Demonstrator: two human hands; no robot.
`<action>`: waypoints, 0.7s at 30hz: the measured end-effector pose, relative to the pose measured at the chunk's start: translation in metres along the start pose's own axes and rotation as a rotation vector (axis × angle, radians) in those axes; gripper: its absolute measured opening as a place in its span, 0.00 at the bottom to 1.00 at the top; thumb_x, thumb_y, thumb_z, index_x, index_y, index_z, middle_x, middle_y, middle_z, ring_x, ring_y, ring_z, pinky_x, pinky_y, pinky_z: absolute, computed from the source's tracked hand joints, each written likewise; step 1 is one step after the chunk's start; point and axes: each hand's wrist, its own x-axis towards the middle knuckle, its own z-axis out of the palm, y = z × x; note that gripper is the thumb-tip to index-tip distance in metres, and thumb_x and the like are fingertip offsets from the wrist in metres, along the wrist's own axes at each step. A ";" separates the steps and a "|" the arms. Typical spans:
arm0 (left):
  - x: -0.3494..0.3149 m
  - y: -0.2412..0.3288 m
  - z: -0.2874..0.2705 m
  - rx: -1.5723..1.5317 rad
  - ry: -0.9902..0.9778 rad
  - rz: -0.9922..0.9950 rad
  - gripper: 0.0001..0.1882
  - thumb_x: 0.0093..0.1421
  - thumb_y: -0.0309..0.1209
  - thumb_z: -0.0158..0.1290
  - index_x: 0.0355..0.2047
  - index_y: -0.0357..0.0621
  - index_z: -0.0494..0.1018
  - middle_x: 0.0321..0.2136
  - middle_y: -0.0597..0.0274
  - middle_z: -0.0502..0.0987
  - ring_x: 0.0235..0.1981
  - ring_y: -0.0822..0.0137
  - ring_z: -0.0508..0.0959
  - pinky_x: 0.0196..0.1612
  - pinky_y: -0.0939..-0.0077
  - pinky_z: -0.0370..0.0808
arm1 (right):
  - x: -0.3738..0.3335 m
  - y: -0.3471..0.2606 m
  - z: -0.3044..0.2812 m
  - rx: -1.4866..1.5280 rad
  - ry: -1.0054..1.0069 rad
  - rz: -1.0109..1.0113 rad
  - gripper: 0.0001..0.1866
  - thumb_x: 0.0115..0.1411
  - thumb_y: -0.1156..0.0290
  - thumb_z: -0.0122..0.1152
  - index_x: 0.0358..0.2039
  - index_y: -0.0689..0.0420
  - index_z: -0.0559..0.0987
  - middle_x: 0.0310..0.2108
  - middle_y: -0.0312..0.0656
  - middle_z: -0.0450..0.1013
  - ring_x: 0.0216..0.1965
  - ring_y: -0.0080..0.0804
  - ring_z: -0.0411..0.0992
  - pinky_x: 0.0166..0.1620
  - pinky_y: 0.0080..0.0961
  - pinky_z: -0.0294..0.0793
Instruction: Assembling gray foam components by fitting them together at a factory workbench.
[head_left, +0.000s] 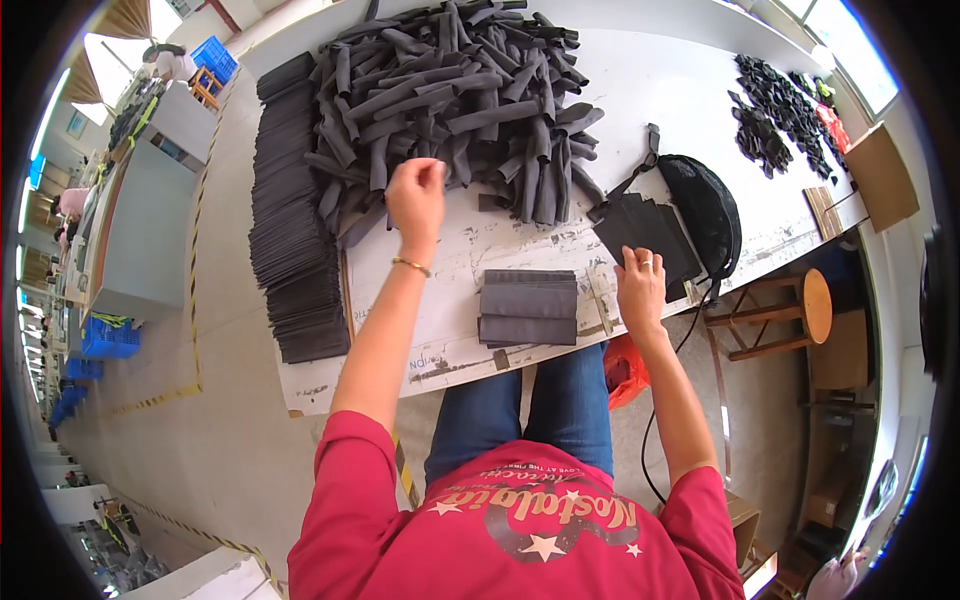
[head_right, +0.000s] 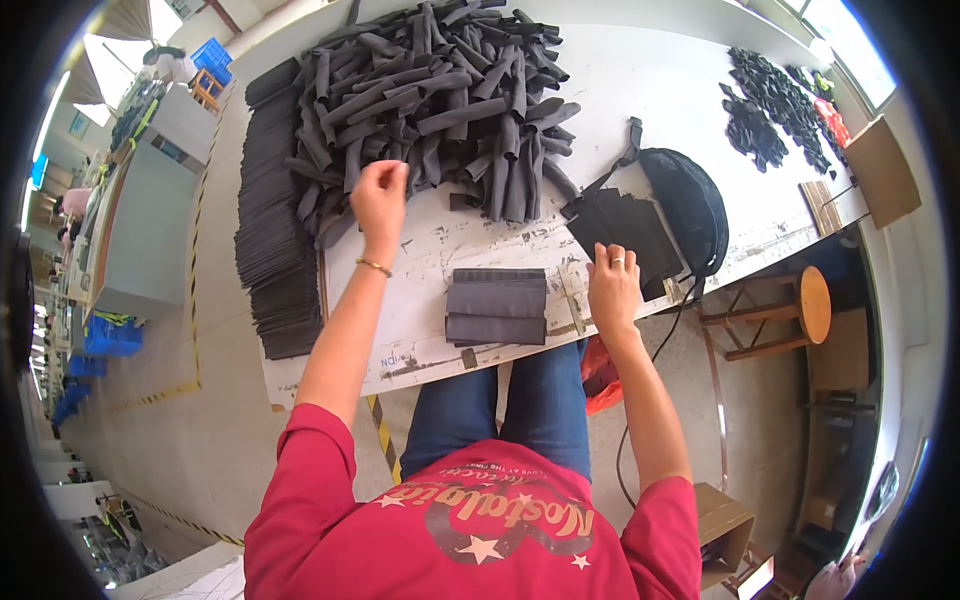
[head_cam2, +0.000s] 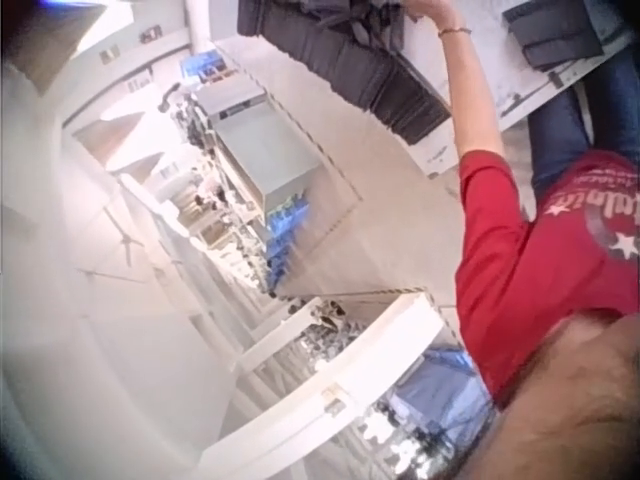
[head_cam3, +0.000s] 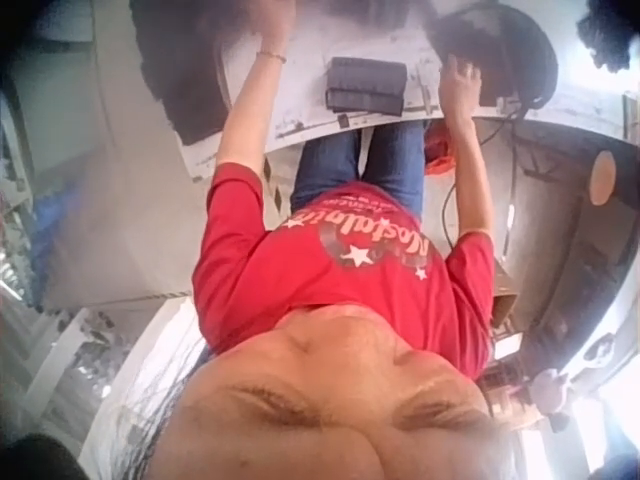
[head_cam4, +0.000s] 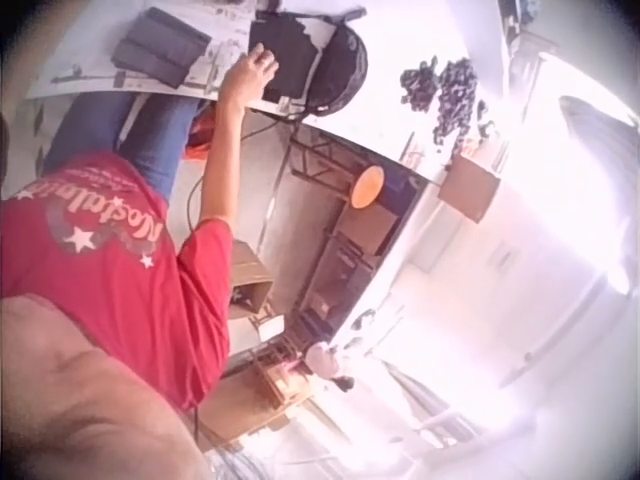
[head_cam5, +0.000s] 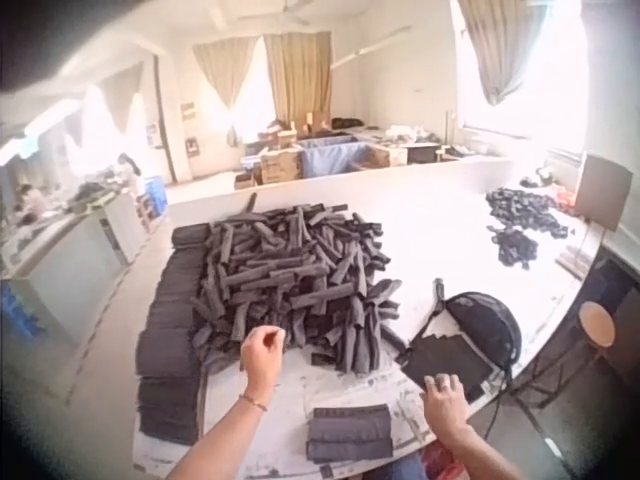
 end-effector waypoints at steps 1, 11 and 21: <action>-0.007 0.010 0.011 -0.025 -0.112 -0.034 0.07 0.56 0.31 0.60 0.30 0.40 0.77 0.26 0.57 0.78 0.27 0.60 0.78 0.31 0.69 0.74 | 0.004 -0.004 0.000 -0.066 -0.026 -0.019 0.20 0.54 0.69 0.61 0.47 0.61 0.73 0.46 0.43 0.68 0.47 0.41 0.65 0.48 0.36 0.66; -0.057 0.028 0.113 0.047 -0.328 -0.286 0.14 0.47 0.34 0.67 0.29 0.37 0.77 0.23 0.56 0.80 0.25 0.61 0.80 0.31 0.70 0.75 | -0.070 0.007 -0.030 0.116 -0.290 -0.166 0.31 0.50 0.62 0.66 0.52 0.63 0.71 0.51 0.42 0.64 0.51 0.44 0.62 0.52 0.39 0.64; -0.078 0.005 0.050 -0.764 -0.281 -0.804 0.08 0.65 0.25 0.47 0.43 0.37 0.66 0.32 0.58 0.74 0.29 0.67 0.77 0.32 0.69 0.79 | -0.065 0.040 -0.041 0.344 -0.288 -0.187 0.12 0.48 0.84 0.53 0.36 0.62 0.73 0.37 0.52 0.71 0.44 0.52 0.68 0.49 0.40 0.70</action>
